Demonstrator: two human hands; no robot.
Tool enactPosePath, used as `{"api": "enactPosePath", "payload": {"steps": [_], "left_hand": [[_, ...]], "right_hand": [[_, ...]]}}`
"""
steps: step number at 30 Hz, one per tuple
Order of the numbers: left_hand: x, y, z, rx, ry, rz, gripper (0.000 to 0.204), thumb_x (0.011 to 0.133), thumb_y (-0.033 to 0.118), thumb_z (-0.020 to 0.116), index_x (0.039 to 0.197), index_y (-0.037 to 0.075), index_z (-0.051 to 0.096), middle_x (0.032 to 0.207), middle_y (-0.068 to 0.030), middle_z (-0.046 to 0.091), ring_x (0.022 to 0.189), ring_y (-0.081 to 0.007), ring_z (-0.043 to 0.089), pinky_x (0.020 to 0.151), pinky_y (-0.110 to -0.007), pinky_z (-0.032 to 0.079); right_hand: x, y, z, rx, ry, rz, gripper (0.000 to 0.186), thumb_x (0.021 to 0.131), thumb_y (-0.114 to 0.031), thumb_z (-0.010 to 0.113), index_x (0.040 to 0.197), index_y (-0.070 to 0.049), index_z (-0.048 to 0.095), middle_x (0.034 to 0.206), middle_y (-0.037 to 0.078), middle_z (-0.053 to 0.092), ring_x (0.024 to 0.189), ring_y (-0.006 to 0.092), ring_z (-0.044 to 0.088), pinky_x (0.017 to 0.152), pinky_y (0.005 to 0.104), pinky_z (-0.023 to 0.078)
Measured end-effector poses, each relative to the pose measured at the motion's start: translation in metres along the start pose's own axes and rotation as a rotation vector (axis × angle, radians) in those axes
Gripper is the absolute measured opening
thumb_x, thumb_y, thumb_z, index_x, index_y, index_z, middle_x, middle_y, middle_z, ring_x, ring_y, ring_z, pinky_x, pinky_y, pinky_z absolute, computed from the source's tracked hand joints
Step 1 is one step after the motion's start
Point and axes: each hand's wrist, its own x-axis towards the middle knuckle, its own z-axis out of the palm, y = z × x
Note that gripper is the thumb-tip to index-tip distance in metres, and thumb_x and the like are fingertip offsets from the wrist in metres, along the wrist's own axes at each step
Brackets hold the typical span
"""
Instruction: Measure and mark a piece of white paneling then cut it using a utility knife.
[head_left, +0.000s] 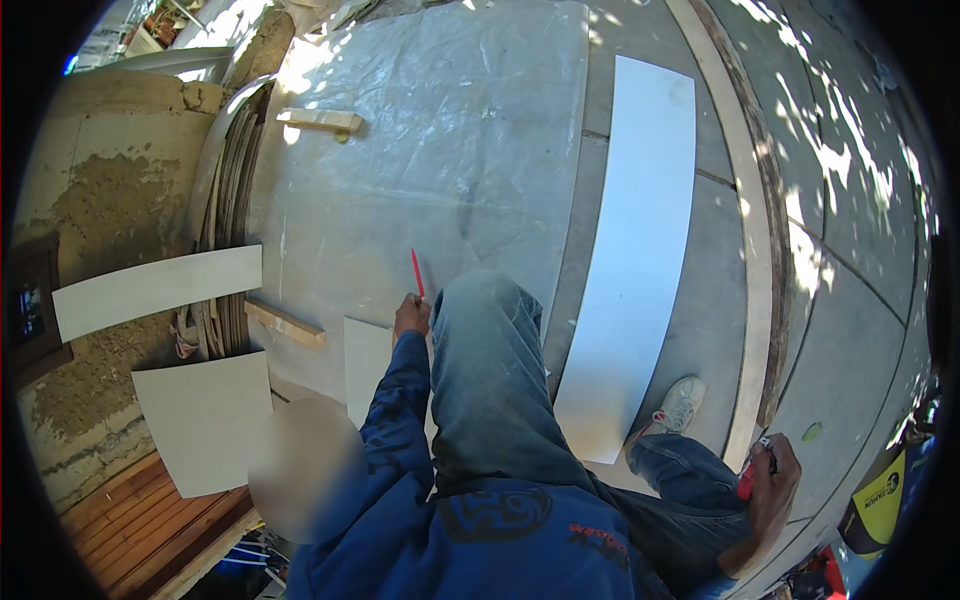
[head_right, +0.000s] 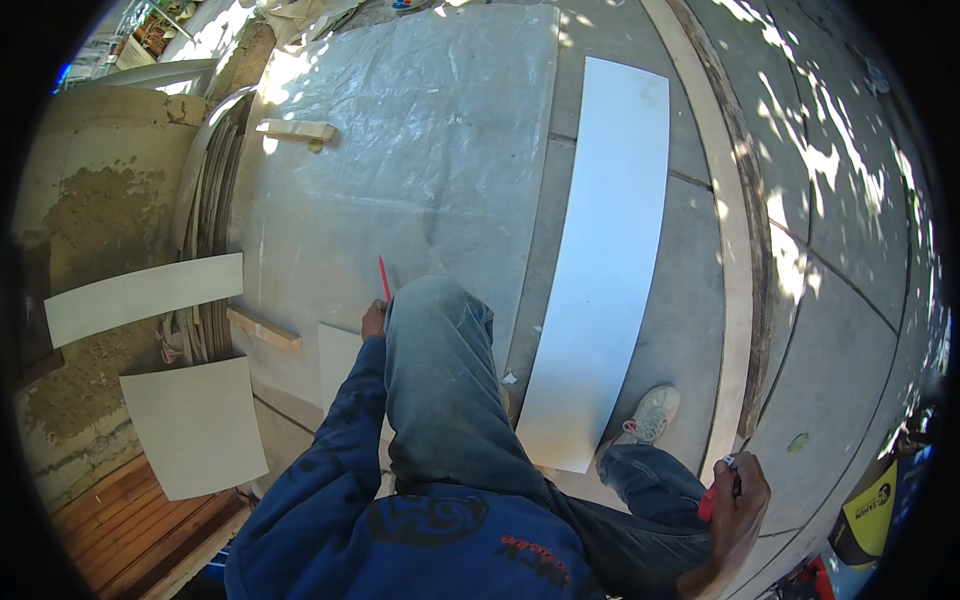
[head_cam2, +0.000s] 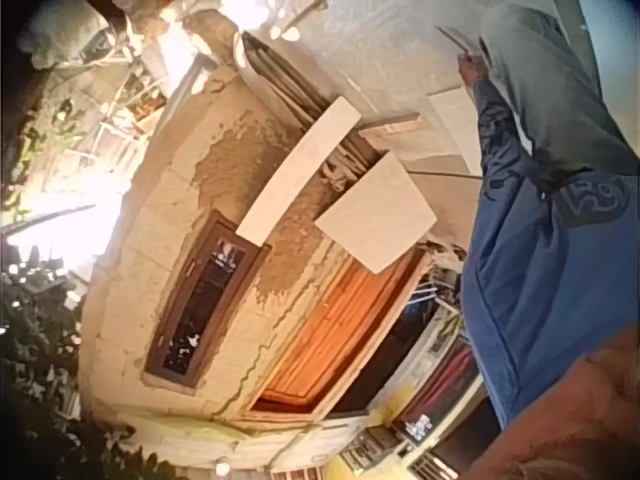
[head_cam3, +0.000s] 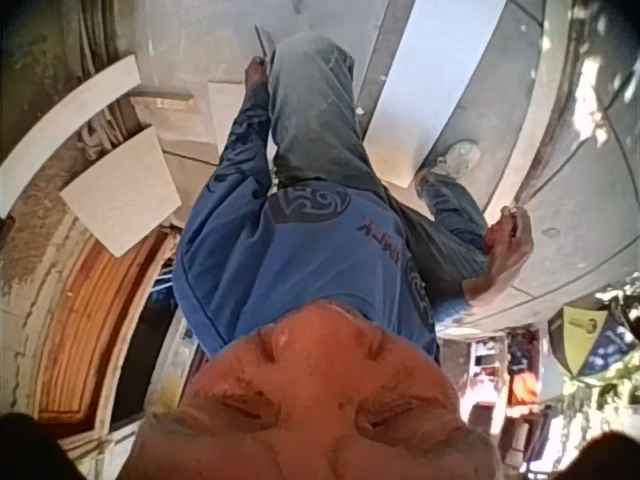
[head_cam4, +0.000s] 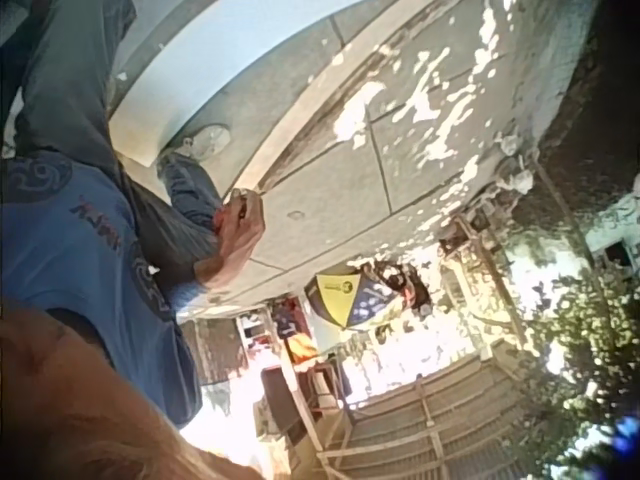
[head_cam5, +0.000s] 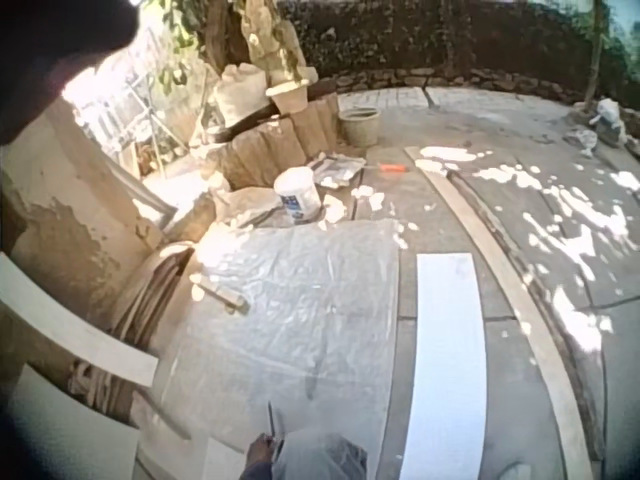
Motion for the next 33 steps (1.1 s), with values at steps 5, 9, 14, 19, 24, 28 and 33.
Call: {"api": "enactPosePath", "payload": {"steps": [5, 9, 14, 19, 24, 28, 33], "left_hand": [[0.011, 0.0, -0.002, -0.131, 0.062, 0.123, 0.029, 0.089, 0.027, 0.063, 0.098, -0.001, 0.064, 0.093, -0.0186, 0.071, 0.088, -0.0281, 0.069, 0.082, -0.037, 0.052], [0.016, 0.009, 0.011, -0.118, 0.043, 0.196, 0.027, 0.089, 0.026, 0.063, 0.098, 0.001, 0.064, 0.09, -0.0162, 0.071, 0.085, -0.0258, 0.068, 0.08, -0.037, 0.052], [0.018, 0.033, 0.016, -0.135, 0.001, 0.172, 0.026, 0.089, 0.028, 0.066, 0.097, 0.003, 0.062, 0.089, -0.0138, 0.07, 0.083, -0.025, 0.068, 0.078, -0.036, 0.052], [0.024, 0.047, 0.023, -0.146, -0.065, 0.125, 0.029, 0.086, 0.031, 0.07, 0.099, 0.006, 0.062, 0.09, -0.0114, 0.07, 0.087, -0.0262, 0.067, 0.078, -0.037, 0.051], [0.025, 0.056, 0.006, 0.065, 0.077, 0.182, 0.038, 0.084, 0.032, 0.073, 0.112, 0.009, 0.062, 0.096, -0.0152, 0.067, 0.084, -0.0313, 0.065, 0.08, -0.041, 0.051], [-0.022, 0.132, -0.056, -0.609, 0.058, 0.275, 0.047, 0.092, 0.032, 0.067, 0.124, 0.0, 0.055, 0.106, -0.0126, 0.061, 0.088, -0.0219, 0.062, 0.073, -0.035, 0.052], [-0.15, 0.274, -0.118, -0.686, -0.448, 0.879, 0.064, 0.09, 0.038, 0.067, 0.14, 0.004, 0.046, 0.131, -0.015, 0.053, 0.122, -0.0248, 0.053, 0.097, -0.039, 0.047]], "right_hand": [[0.002, 0.007, 0.003, -0.002, -0.02, 0.056, 0.021, 0.089, -0.016, 0.059, 0.084, 0.005, 0.054, 0.07, 0.016, 0.052, 0.062, 0.0255, 0.046, 0.063, 0.0378, 0.041], [-0.002, 0.006, 0.005, 0.004, 0.008, 0.113, 0.022, 0.089, -0.016, 0.06, 0.084, 0.005, 0.055, 0.07, 0.015, 0.053, 0.061, 0.0219, 0.048, 0.062, 0.0359, 0.041], [-0.004, 0.0, 0.016, 0.127, 0.034, 0.103, 0.02, 0.09, -0.015, 0.06, 0.085, 0.004, 0.056, 0.069, 0.011, 0.052, 0.062, 0.0169, 0.047, 0.061, 0.0324, 0.04], [0.005, -0.006, 0.05, 0.303, 0.047, 0.049, 0.018, 0.092, -0.013, 0.06, 0.089, 0.004, 0.058, 0.073, 0.007, 0.054, 0.066, 0.013, 0.048, 0.064, 0.0288, 0.041], [0.025, -0.024, 0.108, 0.567, 0.032, 0.035, 0.016, 0.095, -0.014, 0.06, 0.093, 0.002, 0.062, 0.082, 0.004, 0.06, 0.079, 0.0107, 0.054, 0.074, 0.0251, 0.044], [0.051, -0.04, 0.165, 0.94, 0.015, 0.161, 0.017, 0.096, -0.018, 0.062, 0.097, -0.001, 0.066, 0.09, 0.003, 0.065, 0.084, 0.0097, 0.057, 0.079, 0.0264, 0.047], [0.071, -0.098, 0.209, 1.509, -0.066, 0.187, 0.024, 0.096, -0.026, 0.065, 0.101, -0.003, 0.068, 0.099, 0.005, 0.066, 0.087, 0.011, 0.06, 0.079, 0.028, 0.05]]}}
